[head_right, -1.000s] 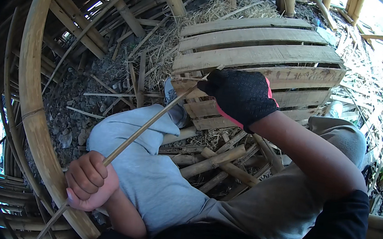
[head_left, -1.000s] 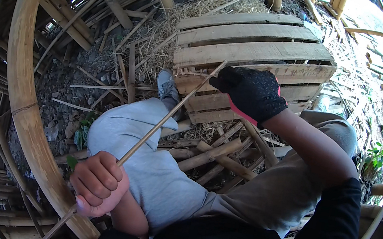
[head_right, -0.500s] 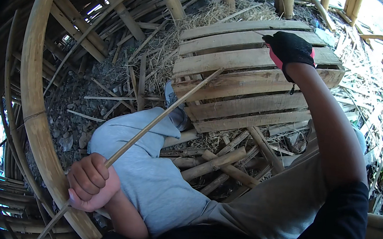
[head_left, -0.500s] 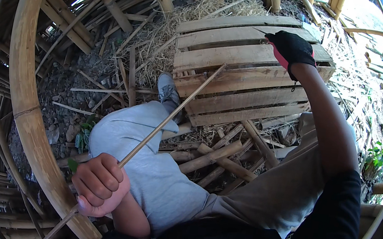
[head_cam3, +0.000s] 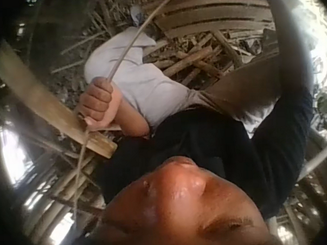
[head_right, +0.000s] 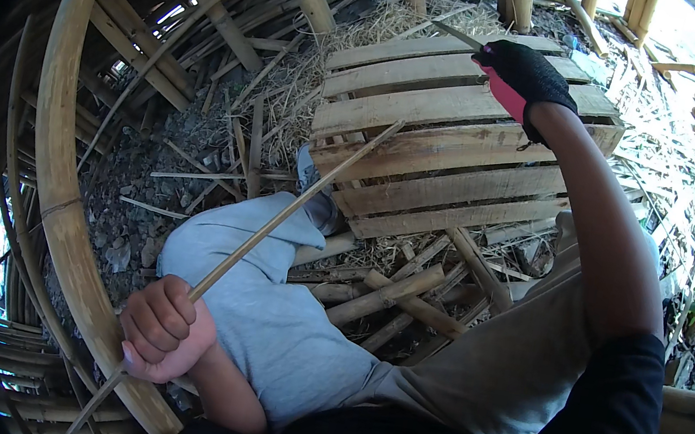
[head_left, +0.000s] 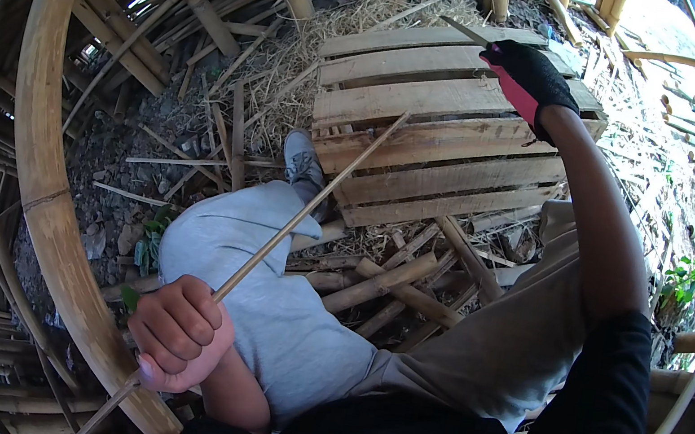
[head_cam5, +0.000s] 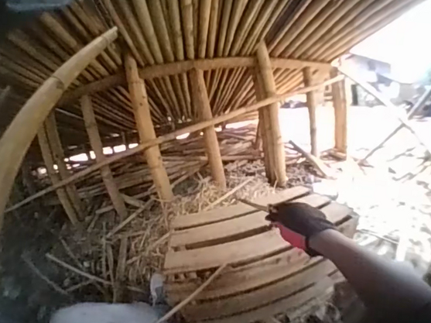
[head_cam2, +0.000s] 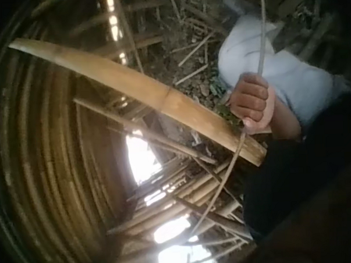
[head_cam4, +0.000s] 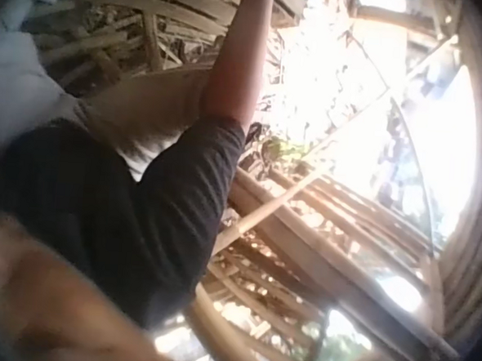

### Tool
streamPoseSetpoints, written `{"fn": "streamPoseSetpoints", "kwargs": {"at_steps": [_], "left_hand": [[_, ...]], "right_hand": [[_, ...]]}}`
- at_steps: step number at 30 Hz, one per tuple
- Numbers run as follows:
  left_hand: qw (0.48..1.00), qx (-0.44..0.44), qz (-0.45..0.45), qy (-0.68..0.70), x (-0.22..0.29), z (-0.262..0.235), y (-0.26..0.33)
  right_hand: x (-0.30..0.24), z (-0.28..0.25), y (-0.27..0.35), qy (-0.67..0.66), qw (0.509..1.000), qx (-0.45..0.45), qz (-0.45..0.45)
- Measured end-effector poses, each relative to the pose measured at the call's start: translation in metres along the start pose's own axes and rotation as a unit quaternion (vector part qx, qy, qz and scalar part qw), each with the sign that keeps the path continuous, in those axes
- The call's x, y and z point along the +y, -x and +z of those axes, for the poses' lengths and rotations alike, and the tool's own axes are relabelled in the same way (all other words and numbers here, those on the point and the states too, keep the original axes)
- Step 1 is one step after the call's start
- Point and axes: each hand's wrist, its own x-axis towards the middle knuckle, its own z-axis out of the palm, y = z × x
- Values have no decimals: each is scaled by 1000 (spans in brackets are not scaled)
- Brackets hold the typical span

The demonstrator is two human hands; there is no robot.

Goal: The person uses a knife to shave and smooth a thin bamboo stick. They hold the stick with their left hand and repeatedly scrape the surface with the knife in their right hand, removing thin shavings.

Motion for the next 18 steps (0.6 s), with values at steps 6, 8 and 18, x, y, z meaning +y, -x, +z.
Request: {"fn": "streamPoseSetpoints", "kwargs": {"at_steps": [6,8,18], "left_hand": [[1000,2,0,-3,0,0,0],[1000,2,-3,-3,0,0,-1],[1000,-2,-2,-1,1,-1,0]], "right_hand": [[42,-6,-3,65,976,-203,39],[57,-4,-17,239,958,-119,104],[52,-17,-13,8,997,-9,79]]}}
